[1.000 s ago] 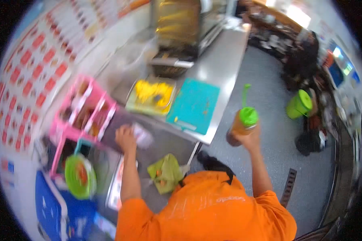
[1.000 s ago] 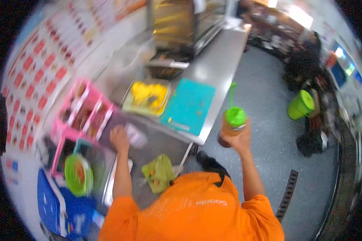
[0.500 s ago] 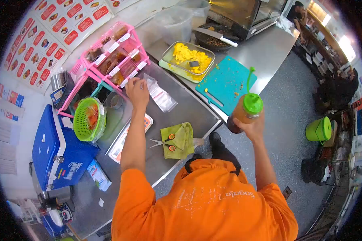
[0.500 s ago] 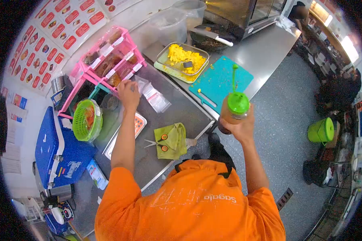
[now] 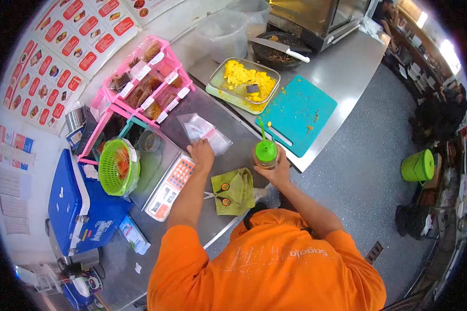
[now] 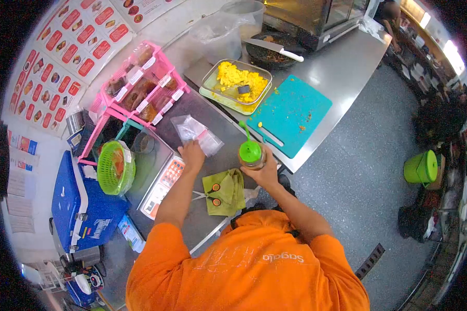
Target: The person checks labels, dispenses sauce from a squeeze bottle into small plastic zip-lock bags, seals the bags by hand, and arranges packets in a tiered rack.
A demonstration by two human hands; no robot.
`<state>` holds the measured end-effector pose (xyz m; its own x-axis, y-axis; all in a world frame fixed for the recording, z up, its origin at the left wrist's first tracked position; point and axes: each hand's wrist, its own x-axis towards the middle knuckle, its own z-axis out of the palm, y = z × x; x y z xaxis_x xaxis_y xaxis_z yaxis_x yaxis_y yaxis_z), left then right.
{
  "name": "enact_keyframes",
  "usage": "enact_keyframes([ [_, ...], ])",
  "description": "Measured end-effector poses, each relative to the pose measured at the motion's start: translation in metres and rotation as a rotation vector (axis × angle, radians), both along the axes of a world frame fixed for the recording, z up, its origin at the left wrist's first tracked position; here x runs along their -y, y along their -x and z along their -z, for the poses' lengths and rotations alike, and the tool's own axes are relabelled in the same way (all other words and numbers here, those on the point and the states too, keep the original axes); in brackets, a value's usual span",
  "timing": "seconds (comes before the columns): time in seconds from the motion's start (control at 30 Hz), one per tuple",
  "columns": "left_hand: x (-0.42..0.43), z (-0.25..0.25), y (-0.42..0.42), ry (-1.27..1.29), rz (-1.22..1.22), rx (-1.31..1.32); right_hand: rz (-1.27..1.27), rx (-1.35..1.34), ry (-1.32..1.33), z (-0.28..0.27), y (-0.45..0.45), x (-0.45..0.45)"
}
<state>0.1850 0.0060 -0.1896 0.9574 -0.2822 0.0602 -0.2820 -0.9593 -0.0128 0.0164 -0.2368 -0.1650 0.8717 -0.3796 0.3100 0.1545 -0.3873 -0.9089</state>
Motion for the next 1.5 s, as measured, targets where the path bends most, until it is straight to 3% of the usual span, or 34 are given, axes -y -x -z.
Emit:
enact_keyframes([
  [0.1, -0.015, -0.003, -0.037, 0.092, -0.177, -0.079, -0.013, -0.072, 0.049, -0.004, 0.007, 0.005],
  [0.2, -0.007, -0.062, -0.032, 0.176, -0.365, -0.145, -0.078, -0.095, 0.128, 0.000, 0.006, 0.010],
  [0.3, -0.016, -0.039, -0.048, 0.236, -0.409, -0.172, -0.171, -0.139, 0.153, -0.010, 0.012, 0.016],
  [0.37, -0.027, 0.011, -0.079, 0.287, -0.514, -0.299, -0.216, -0.220, -0.081, 0.018, 0.022, 0.024],
  [0.4, -0.037, 0.042, -0.096, 0.223, -0.432, -0.347, -0.134, -0.284, -0.152, -0.001, 0.029, 0.020],
  [0.43, -0.026, 0.015, -0.084, 0.225, -0.489, -0.207, -0.102, -0.310, -0.132, -0.007, 0.034, 0.024],
  [0.5, -0.027, 0.003, -0.098, 0.150, -0.431, -0.210, 0.017, -0.444, -0.121, -0.013, 0.047, 0.033],
  [0.57, -0.031, -0.008, -0.107, 0.064, -0.363, -0.234, 0.156, -0.615, 0.101, 0.032, 0.073, 0.057],
  [0.6, -0.033, -0.018, -0.108, 0.103, -0.323, -0.152, 0.149, -0.619, 0.102, 0.036, 0.077, 0.059],
  [0.67, -0.034, -0.055, -0.107, 0.136, -0.274, -0.057, -0.501, -0.941, 0.149, 0.040, 0.088, 0.065],
  [0.7, -0.038, -0.092, -0.111, 0.126, -0.255, -0.048, -0.695, -0.987, 0.119, 0.018, 0.070, 0.048],
  [0.73, -0.053, -0.116, -0.114, 0.243, -0.118, 0.262, -0.886, -1.036, 0.072, 0.000, 0.046, 0.025],
  [0.8, -0.094, -0.181, -0.129, 0.051, -0.012, 0.744, -0.987, -0.851, 0.052, -0.038, 0.000, -0.034],
  [0.83, -0.109, -0.223, -0.128, 0.077, -0.125, 0.921, -0.931, -0.674, 0.190, -0.021, -0.019, -0.062],
  [0.87, -0.132, -0.247, -0.139, 0.062, -0.302, 1.008, -0.867, -0.569, 0.168, -0.036, -0.049, -0.098],
  [0.9, -0.152, -0.278, -0.141, 0.074, -0.252, 1.128, -0.770, -0.410, 0.188, -0.024, -0.077, -0.128],
  [1.0, -0.204, -0.306, -0.150, 0.027, -0.278, 1.050, -0.394, -0.250, 0.177, 0.017, -0.176, -0.198],
  [1.07, -0.222, -0.308, -0.137, 0.198, -0.261, 0.973, 0.034, -0.195, 0.546, 0.019, -0.229, -0.212],
  [1.1, -0.219, -0.310, -0.121, 0.216, -0.245, 1.008, 0.121, -0.353, 0.481, 0.008, -0.240, -0.216],
  [1.13, -0.209, -0.313, -0.099, 0.426, -0.280, 0.860, 0.217, -0.520, 0.404, -0.001, -0.243, -0.219],
  [1.17, -0.201, -0.310, -0.076, 0.635, -0.320, 0.697, 0.228, -0.537, 0.392, 0.005, -0.243, -0.221],
  [1.27, -0.195, -0.266, -0.031, 0.867, -0.244, 0.634, 0.201, -0.740, 0.436, 0.039, -0.233, -0.199],
  [1.33, -0.188, -0.232, -0.006, 0.954, -0.222, 0.542, 0.068, -0.442, 0.402, 0.074, -0.223, -0.186],
  [1.43, -0.175, -0.190, 0.028, 1.078, -0.217, 0.339, -0.024, -0.253, 0.392, 0.091, -0.223, -0.171],
  [1.5, -0.164, -0.174, 0.050, 1.210, -0.265, 0.201, -0.054, -0.296, 0.424, 0.104, -0.223, -0.163],
])
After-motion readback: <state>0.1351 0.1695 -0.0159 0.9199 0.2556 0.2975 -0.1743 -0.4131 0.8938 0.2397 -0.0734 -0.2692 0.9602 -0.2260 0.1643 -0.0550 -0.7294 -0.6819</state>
